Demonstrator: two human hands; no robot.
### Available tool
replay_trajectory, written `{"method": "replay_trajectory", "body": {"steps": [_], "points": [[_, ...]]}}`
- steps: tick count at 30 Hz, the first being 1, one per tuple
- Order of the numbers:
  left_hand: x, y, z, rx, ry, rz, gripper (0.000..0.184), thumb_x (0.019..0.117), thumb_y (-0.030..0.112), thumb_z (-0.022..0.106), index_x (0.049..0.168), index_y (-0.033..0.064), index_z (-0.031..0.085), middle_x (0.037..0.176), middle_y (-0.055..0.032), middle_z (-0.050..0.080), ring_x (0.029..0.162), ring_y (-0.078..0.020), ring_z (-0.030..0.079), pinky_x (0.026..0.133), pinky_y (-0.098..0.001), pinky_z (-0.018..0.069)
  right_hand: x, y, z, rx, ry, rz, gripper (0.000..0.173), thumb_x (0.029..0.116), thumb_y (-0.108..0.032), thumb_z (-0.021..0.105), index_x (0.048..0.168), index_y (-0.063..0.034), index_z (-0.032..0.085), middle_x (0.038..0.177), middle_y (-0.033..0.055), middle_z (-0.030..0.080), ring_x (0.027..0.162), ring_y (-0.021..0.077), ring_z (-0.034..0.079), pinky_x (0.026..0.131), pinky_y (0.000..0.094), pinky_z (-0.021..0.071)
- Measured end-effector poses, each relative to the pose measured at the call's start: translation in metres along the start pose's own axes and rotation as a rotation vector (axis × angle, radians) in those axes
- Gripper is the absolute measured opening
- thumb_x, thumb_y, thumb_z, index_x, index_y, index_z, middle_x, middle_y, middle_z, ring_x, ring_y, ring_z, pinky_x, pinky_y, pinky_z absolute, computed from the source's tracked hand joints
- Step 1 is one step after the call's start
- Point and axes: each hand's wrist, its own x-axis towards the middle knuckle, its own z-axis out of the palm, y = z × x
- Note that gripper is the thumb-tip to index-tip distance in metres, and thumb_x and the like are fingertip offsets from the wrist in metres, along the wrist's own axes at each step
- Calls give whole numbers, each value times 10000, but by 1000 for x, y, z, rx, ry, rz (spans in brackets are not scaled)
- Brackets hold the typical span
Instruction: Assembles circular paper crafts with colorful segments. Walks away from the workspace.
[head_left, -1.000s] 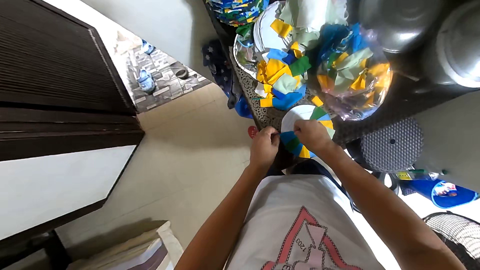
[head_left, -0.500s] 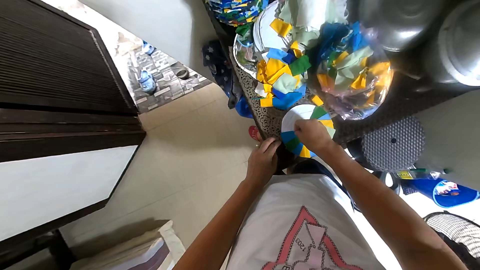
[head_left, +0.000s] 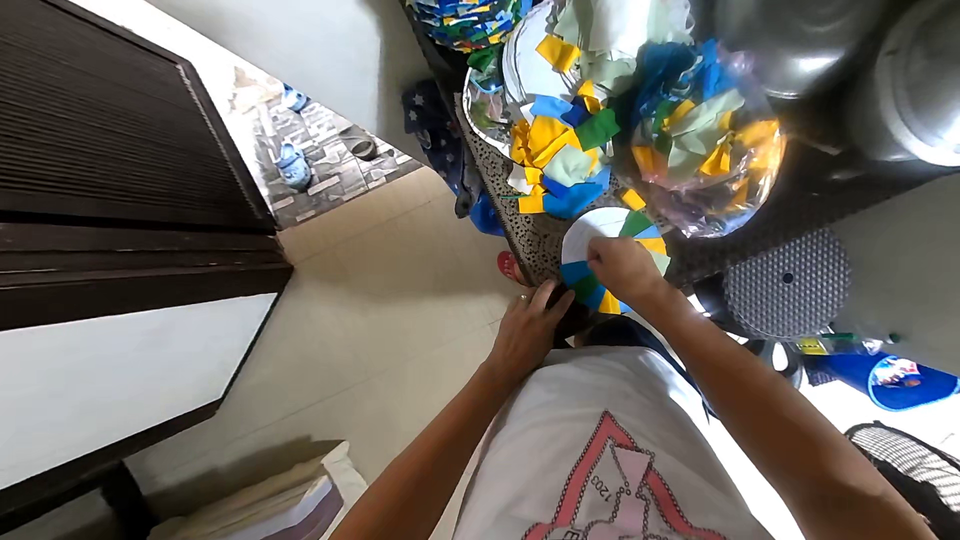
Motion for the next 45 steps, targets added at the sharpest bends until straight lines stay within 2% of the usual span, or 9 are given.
{"method": "replay_trajectory", "body": {"steps": [7, 15, 23, 33, 35, 38, 41, 43, 45], "points": [[0, -3, 3, 38, -36, 31, 461, 856, -72, 644, 1272, 113, 716, 1261, -223, 673, 1034, -431, 696, 813, -544, 581, 0, -4, -5, -50, 34, -5, 200, 1045, -121, 547, 1134, -28, 701, 1064, 212, 723, 1042, 415, 696, 855, 617, 529], [0, -6, 6, 52, -12, 37, 453, 846, -86, 635, 1258, 83, 717, 1244, -212, 680, 1026, -419, 699, 814, -521, 588, 9, -1, 2, -101, 170, -94, 186, 1009, -85, 595, 1102, 0, 732, 1156, 221, 677, 1151, 416, 637, 909, 572, 531], [2, -9, 3, -8, -47, 38, 457, 848, -106, 638, 1269, 55, 708, 1263, -225, 676, 1056, -442, 692, 846, -548, 583, 14, 0, 0, -74, 135, -65, 204, 1012, -68, 579, 1140, 11, 715, 1190, 237, 663, 1186, 426, 619, 948, 581, 515], [-1, -14, 5, 5, -14, 93, 449, 849, -117, 626, 1253, 58, 716, 1253, -212, 683, 1037, -427, 697, 842, -523, 587, 17, -1, 0, -90, 120, -49, 194, 1008, -67, 583, 1128, 3, 719, 1185, 228, 665, 1182, 411, 625, 942, 568, 523], [0, -13, 4, -21, -12, 64, 427, 863, -110, 610, 1242, 53, 721, 1251, -213, 686, 1038, -427, 700, 837, -527, 588, 15, -2, -2, -90, 121, -62, 196, 1013, -74, 580, 1129, 2, 718, 1178, 227, 666, 1178, 410, 625, 942, 571, 519], [9, -4, -8, -194, -2, -149, 353, 927, -26, 537, 1235, 4, 707, 1275, -232, 677, 1120, -412, 688, 909, -542, 572, -1, -8, -6, -93, 157, -133, 193, 1016, -78, 584, 1124, 8, 719, 1137, 224, 692, 1127, 413, 657, 922, 583, 524], [27, -4, -21, -434, 41, -330, 452, 908, 26, 561, 1355, -31, 596, 1364, -222, 616, 1220, -353, 623, 987, -523, 524, -20, -12, -8, -144, 187, -274, 132, 996, -71, 631, 1062, -6, 724, 1006, 203, 718, 979, 398, 708, 830, 582, 560], [40, -7, -26, -553, -7, -327, 555, 879, 31, 598, 1432, 14, 540, 1432, -169, 583, 1337, -315, 542, 1080, -524, 460, -26, -13, -9, -195, 130, -354, 135, 996, -68, 624, 1068, -11, 722, 983, 192, 718, 969, 391, 709, 823, 571, 560], [50, -10, -32, -610, -101, -285, 509, 881, 48, 627, 1389, 43, 594, 1360, -140, 634, 1327, -304, 536, 1091, -537, 432, -30, -14, -11, -220, 80, -399, 143, 1001, -68, 616, 1078, -18, 725, 992, 187, 721, 995, 380, 706, 848, 559, 554]]}}
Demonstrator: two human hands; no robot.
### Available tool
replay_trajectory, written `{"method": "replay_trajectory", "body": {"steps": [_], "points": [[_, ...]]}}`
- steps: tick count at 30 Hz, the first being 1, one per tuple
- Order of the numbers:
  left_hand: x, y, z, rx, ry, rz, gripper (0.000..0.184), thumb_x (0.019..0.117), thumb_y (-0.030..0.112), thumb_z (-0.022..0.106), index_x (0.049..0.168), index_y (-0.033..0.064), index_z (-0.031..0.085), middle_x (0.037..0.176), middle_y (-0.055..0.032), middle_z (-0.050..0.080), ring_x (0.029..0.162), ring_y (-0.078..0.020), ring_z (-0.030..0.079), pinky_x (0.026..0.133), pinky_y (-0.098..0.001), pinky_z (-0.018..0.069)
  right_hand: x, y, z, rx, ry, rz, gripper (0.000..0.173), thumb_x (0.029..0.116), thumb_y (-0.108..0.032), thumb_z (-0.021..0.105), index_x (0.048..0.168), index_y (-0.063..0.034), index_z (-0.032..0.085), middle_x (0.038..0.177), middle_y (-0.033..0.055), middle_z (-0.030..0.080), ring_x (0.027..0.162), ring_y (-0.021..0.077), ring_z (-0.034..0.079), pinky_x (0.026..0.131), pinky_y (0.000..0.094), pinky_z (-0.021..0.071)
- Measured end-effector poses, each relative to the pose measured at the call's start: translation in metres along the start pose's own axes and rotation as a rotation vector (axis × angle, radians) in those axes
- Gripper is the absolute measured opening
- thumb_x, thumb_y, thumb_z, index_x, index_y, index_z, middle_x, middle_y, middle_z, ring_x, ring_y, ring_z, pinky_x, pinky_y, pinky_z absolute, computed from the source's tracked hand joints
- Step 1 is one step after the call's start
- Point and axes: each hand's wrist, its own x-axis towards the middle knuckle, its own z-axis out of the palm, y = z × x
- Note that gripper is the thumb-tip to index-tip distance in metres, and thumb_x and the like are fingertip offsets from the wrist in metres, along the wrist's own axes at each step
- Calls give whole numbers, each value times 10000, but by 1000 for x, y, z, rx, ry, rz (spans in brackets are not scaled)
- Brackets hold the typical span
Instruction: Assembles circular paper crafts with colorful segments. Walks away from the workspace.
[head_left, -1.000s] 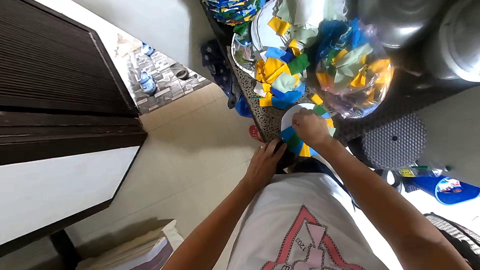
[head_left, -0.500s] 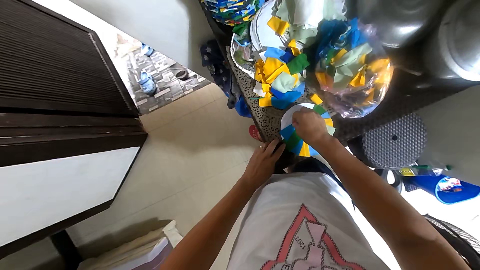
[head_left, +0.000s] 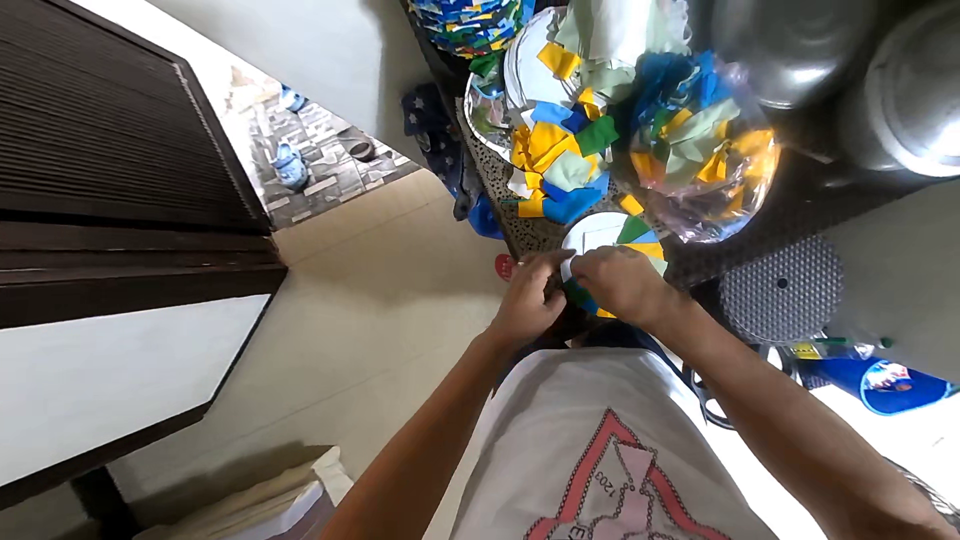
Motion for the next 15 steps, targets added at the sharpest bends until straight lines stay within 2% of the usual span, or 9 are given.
{"method": "replay_trajectory", "body": {"steps": [2, 4, 5, 7, 10, 15], "points": [[4, 3, -3, -3, -86, 2, 330, 910, 78, 649, 1233, 19, 682, 1223, -148, 690, 1252, -304, 588, 1063, -537, 453, -4, -1, -1, 16, -15, -19, 154, 1007, -68, 606, 1084, -18, 729, 991, 182, 725, 995, 372, 708, 851, 549, 552], [3, 2, -3, -6, -105, 3, 170, 928, 99, 658, 1048, 5, 734, 1076, -141, 719, 1114, -277, 647, 983, -502, 502, -8, 1, -2, 74, -23, -15, 161, 1020, -75, 591, 1077, -8, 726, 973, 189, 722, 979, 377, 711, 847, 557, 558], [1, 1, -4, -21, -112, -22, 156, 940, 120, 660, 1015, 9, 739, 1043, -129, 721, 1062, -242, 662, 953, -464, 523, -9, 2, -2, 112, -42, 7, 170, 1030, -85, 579, 1082, -8, 721, 971, 189, 722, 974, 376, 711, 851, 564, 556], [-3, -2, -3, -60, -127, -114, 165, 954, 151, 652, 1009, 12, 725, 990, -104, 713, 944, -173, 672, 871, -388, 550, -10, 6, -3, 185, -85, 87, 179, 1044, -104, 563, 1092, -15, 711, 960, 184, 720, 956, 372, 707, 855, 572, 548], [-6, 4, -4, -65, -93, -274, 152, 964, 133, 669, 1030, 5, 715, 950, -111, 714, 841, -153, 672, 796, -361, 561, -6, 13, 4, 257, -70, 191, 170, 1035, -90, 578, 1092, -7, 715, 952, 195, 724, 942, 380, 708, 853, 580, 546], [2, 19, 3, 103, -8, -392, 161, 988, 109, 633, 1061, 4, 731, 965, -149, 725, 894, -248, 693, 846, -457, 554, 8, 17, 14, 235, -23, 303, 148, 1026, -89, 590, 1071, -12, 708, 959, 201, 724, 947, 397, 709, 835, 589, 550]]}}
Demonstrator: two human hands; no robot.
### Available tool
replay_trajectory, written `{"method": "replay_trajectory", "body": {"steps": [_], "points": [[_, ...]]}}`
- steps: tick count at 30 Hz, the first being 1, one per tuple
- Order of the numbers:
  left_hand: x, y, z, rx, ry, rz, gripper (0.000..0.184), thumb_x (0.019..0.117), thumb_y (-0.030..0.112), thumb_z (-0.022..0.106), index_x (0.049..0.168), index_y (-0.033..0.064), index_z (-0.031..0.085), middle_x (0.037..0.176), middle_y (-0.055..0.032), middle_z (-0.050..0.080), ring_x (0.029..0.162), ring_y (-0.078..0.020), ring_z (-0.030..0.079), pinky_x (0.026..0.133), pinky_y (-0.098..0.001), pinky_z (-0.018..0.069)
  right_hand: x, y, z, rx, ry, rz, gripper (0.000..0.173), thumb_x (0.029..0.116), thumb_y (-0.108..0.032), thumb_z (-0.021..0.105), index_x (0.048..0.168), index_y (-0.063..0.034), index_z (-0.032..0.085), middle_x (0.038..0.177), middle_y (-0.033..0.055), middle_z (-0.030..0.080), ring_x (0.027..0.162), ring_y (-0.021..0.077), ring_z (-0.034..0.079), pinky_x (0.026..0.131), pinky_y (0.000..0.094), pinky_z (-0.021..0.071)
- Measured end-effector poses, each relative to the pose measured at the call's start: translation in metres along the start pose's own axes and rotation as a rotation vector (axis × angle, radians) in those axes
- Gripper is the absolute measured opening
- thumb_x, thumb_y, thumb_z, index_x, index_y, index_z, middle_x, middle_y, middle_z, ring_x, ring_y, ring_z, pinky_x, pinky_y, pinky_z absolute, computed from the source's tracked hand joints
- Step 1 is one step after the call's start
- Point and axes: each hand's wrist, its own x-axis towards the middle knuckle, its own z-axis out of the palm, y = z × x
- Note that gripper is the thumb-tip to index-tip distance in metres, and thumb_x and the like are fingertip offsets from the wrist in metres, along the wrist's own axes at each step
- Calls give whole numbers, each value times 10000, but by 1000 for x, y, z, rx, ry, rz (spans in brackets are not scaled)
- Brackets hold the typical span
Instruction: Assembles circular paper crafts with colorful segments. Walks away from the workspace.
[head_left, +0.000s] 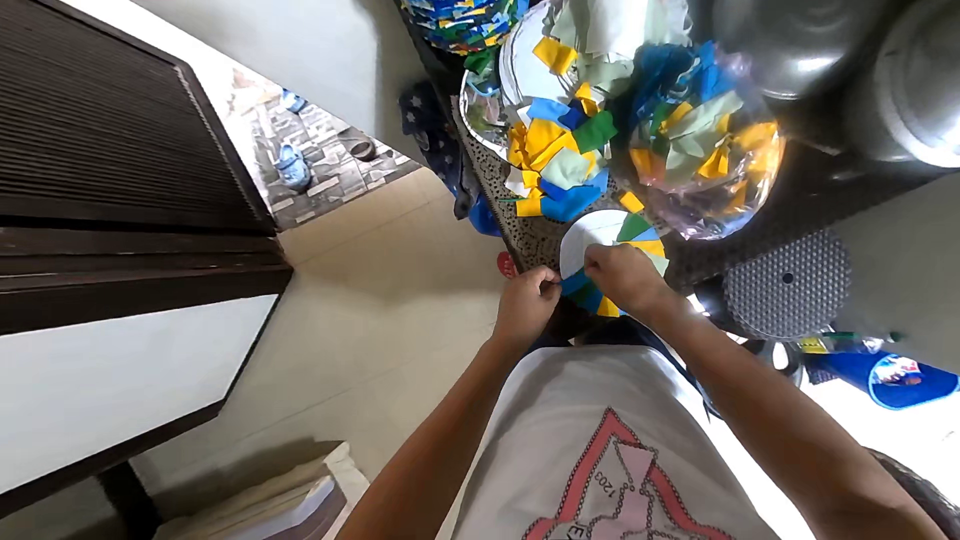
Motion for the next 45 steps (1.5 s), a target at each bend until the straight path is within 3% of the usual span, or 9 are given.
{"method": "replay_trajectory", "body": {"steps": [6, 11, 20, 26, 32, 40, 45], "points": [[8, 11, 6, 202, 57, 42, 149, 973, 105, 647, 1021, -5, 736, 1007, -182, 715, 962, -337, 695, 869, -532, 551, 6, -2, -1, -69, 9, 80, 152, 1020, -96, 606, 1111, -29, 708, 1012, 214, 727, 993, 419, 707, 846, 601, 550], [12, 13, 7, 242, 44, 20, 174, 992, 102, 617, 1057, -13, 730, 1091, -201, 708, 1056, -374, 678, 925, -553, 531, 7, -3, -2, -64, 6, 97, 153, 1023, -99, 599, 1101, -27, 709, 1018, 217, 726, 1002, 420, 704, 837, 607, 546], [11, 2, 11, 169, 130, 64, 168, 969, 85, 648, 1087, -23, 698, 1061, -193, 709, 985, -340, 697, 884, -532, 556, 11, 0, -2, -51, 0, 90, 147, 1017, -81, 598, 1092, -17, 706, 1014, 220, 722, 995, 415, 705, 839, 598, 551], [-7, -36, 23, 27, 336, 273, 202, 951, 26, 537, 1048, -39, 702, 1044, -189, 707, 903, -278, 705, 804, -429, 586, 11, 1, -2, -42, -3, 88, 148, 1015, -82, 599, 1080, -10, 711, 1016, 219, 722, 999, 420, 702, 840, 605, 547], [-18, -46, 30, 202, 347, 448, 269, 920, -16, 543, 1065, 11, 768, 1154, -224, 718, 1049, -395, 711, 871, -525, 583, 10, 1, -2, -41, 0, 80, 143, 1013, -76, 599, 1066, -5, 711, 1004, 220, 722, 990, 418, 704, 833, 601, 548], [-13, -49, 37, 380, 339, 656, 336, 902, -24, 546, 1128, 68, 777, 1200, -145, 740, 1027, -366, 728, 829, -500, 589, 10, -1, -2, -50, -10, 94, 143, 1014, -73, 597, 1069, -6, 710, 1006, 222, 719, 991, 413, 703, 835, 593, 549], [-14, -51, 32, 427, 297, 702, 332, 884, -31, 581, 1109, 109, 782, 1175, -190, 721, 992, -395, 721, 781, -515, 595, 15, 1, -1, -59, -32, 97, 150, 1017, -70, 580, 1076, 1, 698, 1016, 221, 716, 1010, 415, 698, 851, 595, 541]]}}
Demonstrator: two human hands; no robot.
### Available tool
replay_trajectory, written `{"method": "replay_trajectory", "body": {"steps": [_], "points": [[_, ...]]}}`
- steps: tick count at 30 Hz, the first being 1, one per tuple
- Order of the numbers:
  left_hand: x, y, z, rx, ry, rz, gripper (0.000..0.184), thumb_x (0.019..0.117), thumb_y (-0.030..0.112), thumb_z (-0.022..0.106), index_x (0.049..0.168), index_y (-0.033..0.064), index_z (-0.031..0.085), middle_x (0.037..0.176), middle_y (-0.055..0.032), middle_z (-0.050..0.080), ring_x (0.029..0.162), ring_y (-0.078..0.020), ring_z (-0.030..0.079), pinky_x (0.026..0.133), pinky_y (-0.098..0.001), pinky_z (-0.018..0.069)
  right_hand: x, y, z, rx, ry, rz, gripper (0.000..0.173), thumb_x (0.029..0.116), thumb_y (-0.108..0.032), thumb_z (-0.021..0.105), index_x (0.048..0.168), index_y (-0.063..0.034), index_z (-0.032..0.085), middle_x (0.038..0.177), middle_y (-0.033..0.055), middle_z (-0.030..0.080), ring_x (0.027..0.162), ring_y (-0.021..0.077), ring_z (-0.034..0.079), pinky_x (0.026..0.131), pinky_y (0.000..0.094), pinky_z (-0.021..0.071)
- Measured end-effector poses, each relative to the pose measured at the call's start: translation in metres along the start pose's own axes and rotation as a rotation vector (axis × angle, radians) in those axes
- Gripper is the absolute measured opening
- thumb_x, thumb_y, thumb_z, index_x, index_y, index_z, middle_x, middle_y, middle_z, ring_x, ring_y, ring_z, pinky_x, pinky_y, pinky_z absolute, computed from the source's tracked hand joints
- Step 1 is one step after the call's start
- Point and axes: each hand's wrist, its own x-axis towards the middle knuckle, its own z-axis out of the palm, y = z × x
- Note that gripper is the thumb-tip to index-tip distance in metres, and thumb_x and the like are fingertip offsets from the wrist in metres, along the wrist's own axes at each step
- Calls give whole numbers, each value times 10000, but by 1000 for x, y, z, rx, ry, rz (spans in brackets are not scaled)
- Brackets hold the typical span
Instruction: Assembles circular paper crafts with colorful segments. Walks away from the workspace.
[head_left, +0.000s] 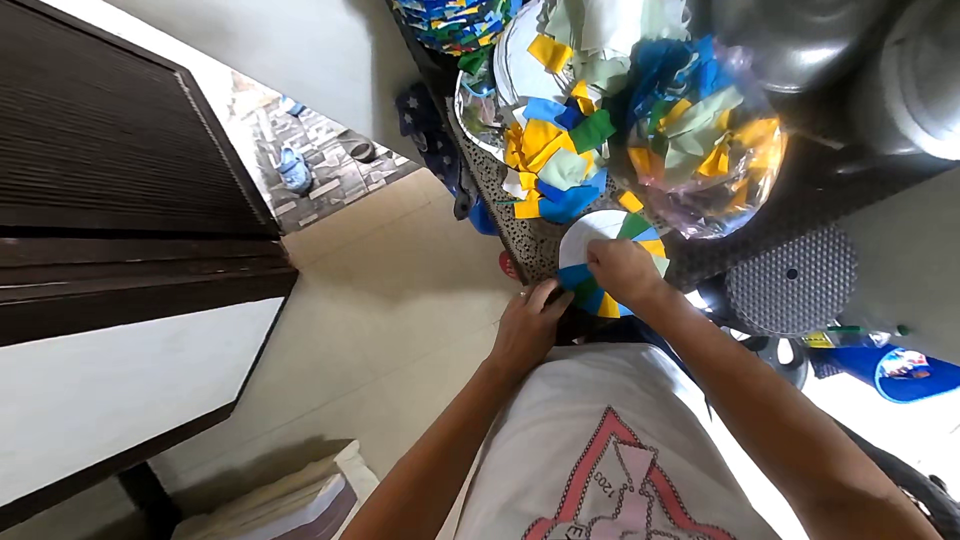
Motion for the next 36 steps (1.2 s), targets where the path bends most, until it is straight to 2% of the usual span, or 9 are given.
{"method": "replay_trajectory", "body": {"steps": [2, 7, 12, 16, 19, 36], "points": [[-3, -3, -1, 2, -15, 11, 350, 881, -40, 584, 1130, 112, 778, 1173, -200, 718, 995, -405, 717, 781, -518, 593, 2, -2, -3, -20, -35, 15, 181, 1030, -83, 551, 1110, -6, 693, 1057, 226, 713, 1050, 422, 689, 880, 603, 530], [-7, -8, 0, 27, -38, 39, 380, 886, -46, 599, 1191, 115, 759, 1201, -187, 710, 1012, -399, 710, 800, -511, 591, 4, -3, -4, -101, 49, -44, 202, 1019, -69, 554, 1132, -8, 711, 1132, 215, 699, 1078, 418, 681, 849, 603, 541], [-6, -12, 1, 55, -51, 82, 392, 873, -63, 616, 1204, 103, 746, 1208, -184, 703, 1017, -396, 706, 808, -504, 592, 8, -6, -4, -142, 32, -33, 211, 1022, -82, 554, 1134, -6, 715, 1159, 208, 686, 1097, 405, 672, 860, 580, 545], [-7, -15, 1, 41, -58, 98, 398, 871, -76, 612, 1209, 93, 739, 1230, -183, 699, 1036, -399, 704, 833, -509, 589, 8, -4, 2, -166, 167, -92, 187, 993, -101, 616, 1090, 14, 726, 1159, 239, 670, 1127, 440, 635, 853, 583, 531], [-8, -17, 2, 26, -68, 109, 405, 865, -81, 619, 1217, 85, 735, 1240, -187, 695, 1053, -406, 698, 841, -510, 589, 9, 0, 3, -165, 230, -118, 211, 980, -59, 611, 1143, -8, 734, 1185, 243, 666, 1149, 449, 618, 870, 587, 513], [-8, -26, 0, 3, -77, 162, 399, 874, -87, 601, 1215, 73, 732, 1229, -186, 702, 1057, -395, 702, 858, -491, 590, 11, 0, -4, -146, 159, -93, 244, 989, -37, 583, 1174, -37, 742, 1231, 215, 665, 1205, 427, 600, 927, 586, 500]]}}
